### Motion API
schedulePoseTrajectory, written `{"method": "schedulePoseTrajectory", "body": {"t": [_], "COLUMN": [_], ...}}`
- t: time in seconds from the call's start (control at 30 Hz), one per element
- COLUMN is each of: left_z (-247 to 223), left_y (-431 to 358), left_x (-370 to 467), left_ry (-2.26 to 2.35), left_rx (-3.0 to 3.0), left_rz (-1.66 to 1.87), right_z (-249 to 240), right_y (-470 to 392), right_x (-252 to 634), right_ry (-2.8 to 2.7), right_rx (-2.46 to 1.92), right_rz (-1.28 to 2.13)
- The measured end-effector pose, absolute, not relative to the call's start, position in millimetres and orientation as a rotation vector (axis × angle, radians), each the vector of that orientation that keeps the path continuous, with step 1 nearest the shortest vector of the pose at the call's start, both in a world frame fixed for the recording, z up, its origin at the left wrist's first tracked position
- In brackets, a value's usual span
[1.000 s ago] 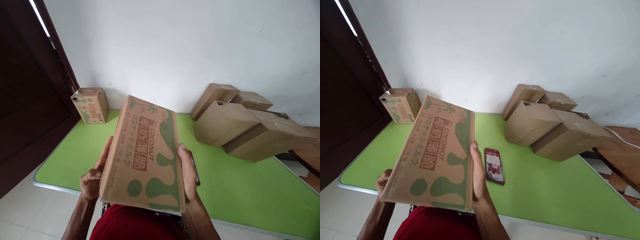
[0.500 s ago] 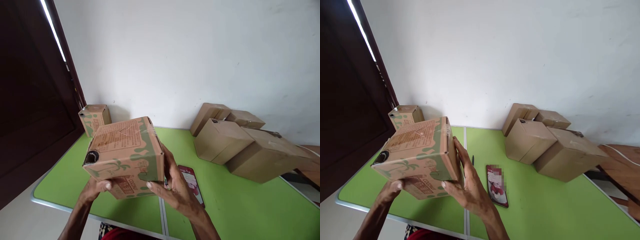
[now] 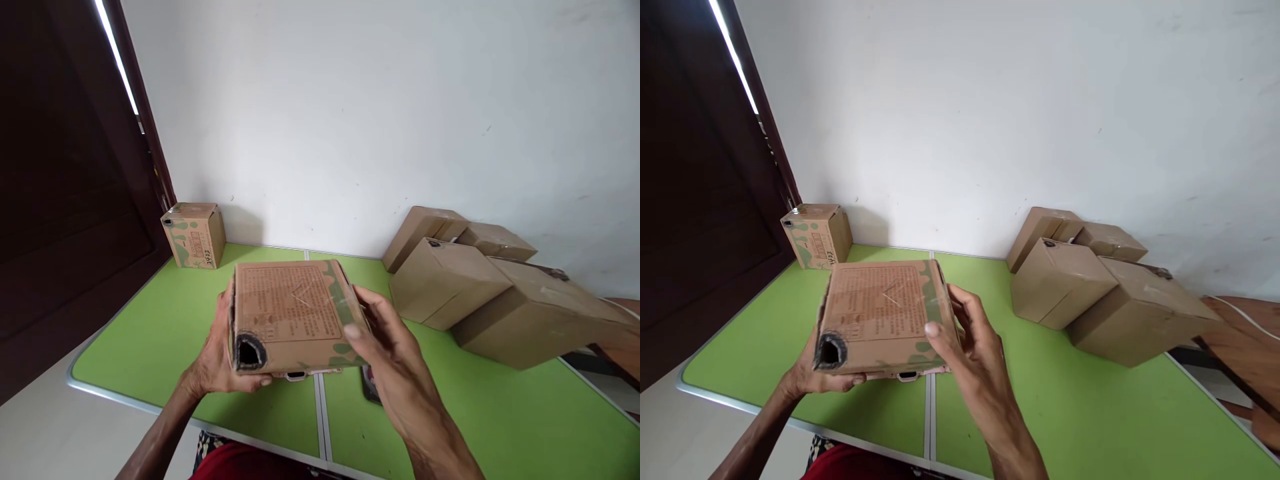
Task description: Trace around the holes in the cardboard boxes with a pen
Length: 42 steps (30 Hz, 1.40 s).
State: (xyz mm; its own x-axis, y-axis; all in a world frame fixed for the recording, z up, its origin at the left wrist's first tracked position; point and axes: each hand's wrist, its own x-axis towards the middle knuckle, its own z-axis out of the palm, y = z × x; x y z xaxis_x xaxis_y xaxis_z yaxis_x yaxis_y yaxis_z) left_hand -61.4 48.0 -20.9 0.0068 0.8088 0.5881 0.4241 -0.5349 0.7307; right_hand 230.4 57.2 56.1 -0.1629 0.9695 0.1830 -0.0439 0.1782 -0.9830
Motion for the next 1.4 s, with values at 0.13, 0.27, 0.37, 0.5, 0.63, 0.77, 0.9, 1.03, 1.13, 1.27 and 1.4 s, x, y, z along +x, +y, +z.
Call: {"method": "schedulePoseTrajectory", "body": {"t": [0.13,0.27,0.37,0.5,0.63,0.77,0.9,1.03,1.13,1.27,1.4], "left_z": [-10,-8,-5,7,16,15,19,27,31,34,36], "left_y": [57,59,60,66,76,82,78,74,71,66,62], "left_x": [-64,-63,-61,-61,-67,-70,-66,-60,-55,-44,-29], "left_ry": [1.151,1.141,1.109,0.999,0.953,1.017,1.098,1.072,1.043,1.039,1.039], "left_rx": [1.974,1.798,1.684,1.566,1.608,1.612,1.572,1.573,1.598,1.706,1.785], "left_rz": [1.456,1.453,1.439,1.448,1.574,1.612,1.624,1.569,1.529,1.48,1.479], "right_z": [34,15,11,12,5,-15,-25,-5,25,53,55], "right_y": [52,42,36,32,29,26,20,25,35,46,53], "right_x": [221,211,203,190,170,154,165,191,198,189,177], "right_ry": [-1.351,-1.378,-1.385,-1.355,-1.324,-1.326,-1.393,-1.438,-1.45,-1.76,-1.875], "right_rx": [-1.113,-1.143,-1.115,-1.091,-1.021,-0.995,-1.053,-1.145,-1.129,-1.149,-1.269], "right_rz": [1.072,0.946,0.796,0.695,0.604,0.511,0.527,0.23,-0.078,-0.088,-0.06]}}
